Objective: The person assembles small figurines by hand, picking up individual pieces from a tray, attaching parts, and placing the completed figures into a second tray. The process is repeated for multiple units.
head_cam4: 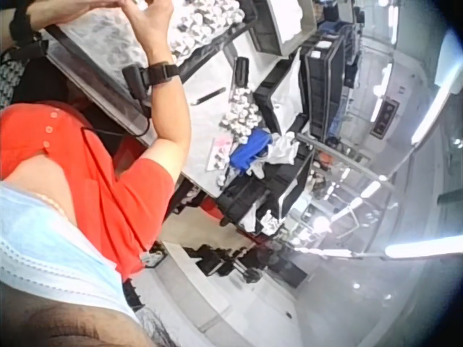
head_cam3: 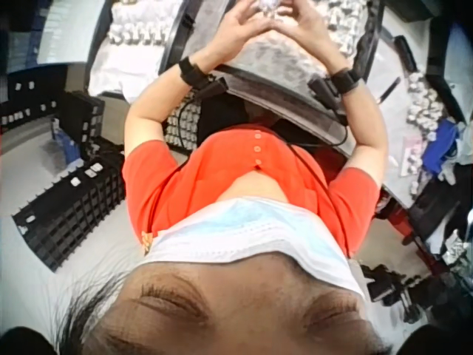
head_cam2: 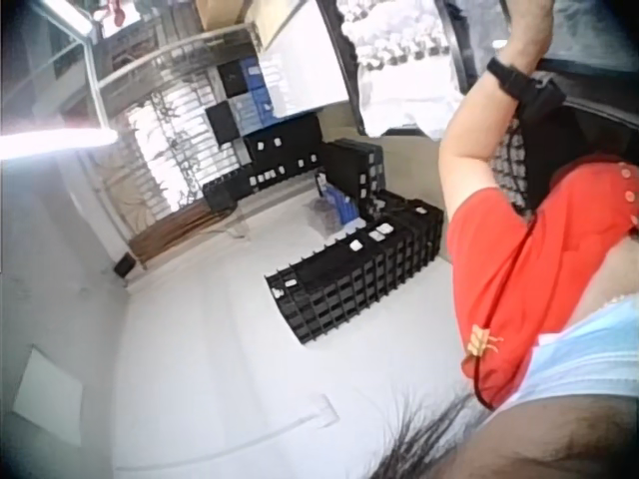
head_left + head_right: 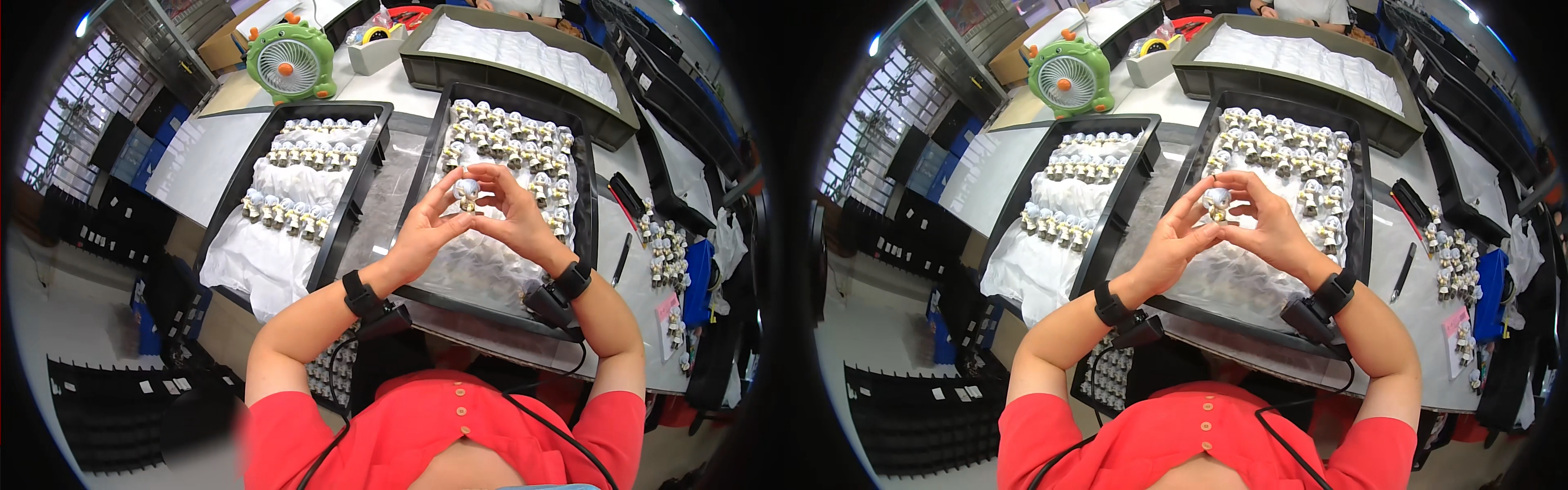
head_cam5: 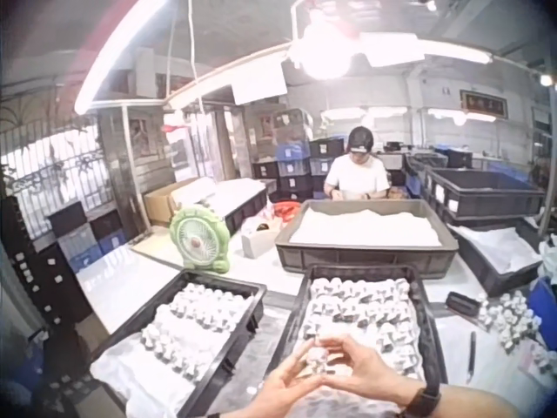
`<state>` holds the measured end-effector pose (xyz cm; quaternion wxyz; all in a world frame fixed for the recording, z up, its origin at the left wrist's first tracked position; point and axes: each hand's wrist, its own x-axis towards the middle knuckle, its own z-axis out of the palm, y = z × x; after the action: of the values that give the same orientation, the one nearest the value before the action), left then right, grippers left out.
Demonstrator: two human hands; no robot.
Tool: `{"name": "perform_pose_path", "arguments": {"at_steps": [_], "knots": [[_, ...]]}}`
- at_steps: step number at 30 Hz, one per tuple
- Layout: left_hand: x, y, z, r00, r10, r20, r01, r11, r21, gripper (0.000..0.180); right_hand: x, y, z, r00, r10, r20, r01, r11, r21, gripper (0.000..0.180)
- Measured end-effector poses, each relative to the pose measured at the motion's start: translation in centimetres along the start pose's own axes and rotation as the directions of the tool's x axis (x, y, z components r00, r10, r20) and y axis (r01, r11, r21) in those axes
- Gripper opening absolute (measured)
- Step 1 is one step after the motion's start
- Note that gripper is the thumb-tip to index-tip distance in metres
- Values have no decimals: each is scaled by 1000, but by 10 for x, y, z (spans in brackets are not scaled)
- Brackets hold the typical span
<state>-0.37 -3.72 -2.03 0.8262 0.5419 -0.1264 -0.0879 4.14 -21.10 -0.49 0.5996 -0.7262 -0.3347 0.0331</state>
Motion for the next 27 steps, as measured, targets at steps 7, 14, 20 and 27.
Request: {"name": "perform_pose_path", "arguments": {"at_steps": [7,14,20,27], "knots": [[0,0,0,1000,25,11,-26,999,38,65,-1,0,-1,999,33,25,-34,998,43,57],[-3,2,0,995,-77,-64,75,997,-27,57,-2,3,1,998,29,47,-28,999,-20,67],[-3,8,4,992,-98,-81,92,993,-76,54,-3,-4,-1,995,27,93,-14,990,-140,81],[-3,7,1,994,-96,-59,89,990,-106,55,-4,-2,-1,995,1,101,16,985,-169,82]]}}
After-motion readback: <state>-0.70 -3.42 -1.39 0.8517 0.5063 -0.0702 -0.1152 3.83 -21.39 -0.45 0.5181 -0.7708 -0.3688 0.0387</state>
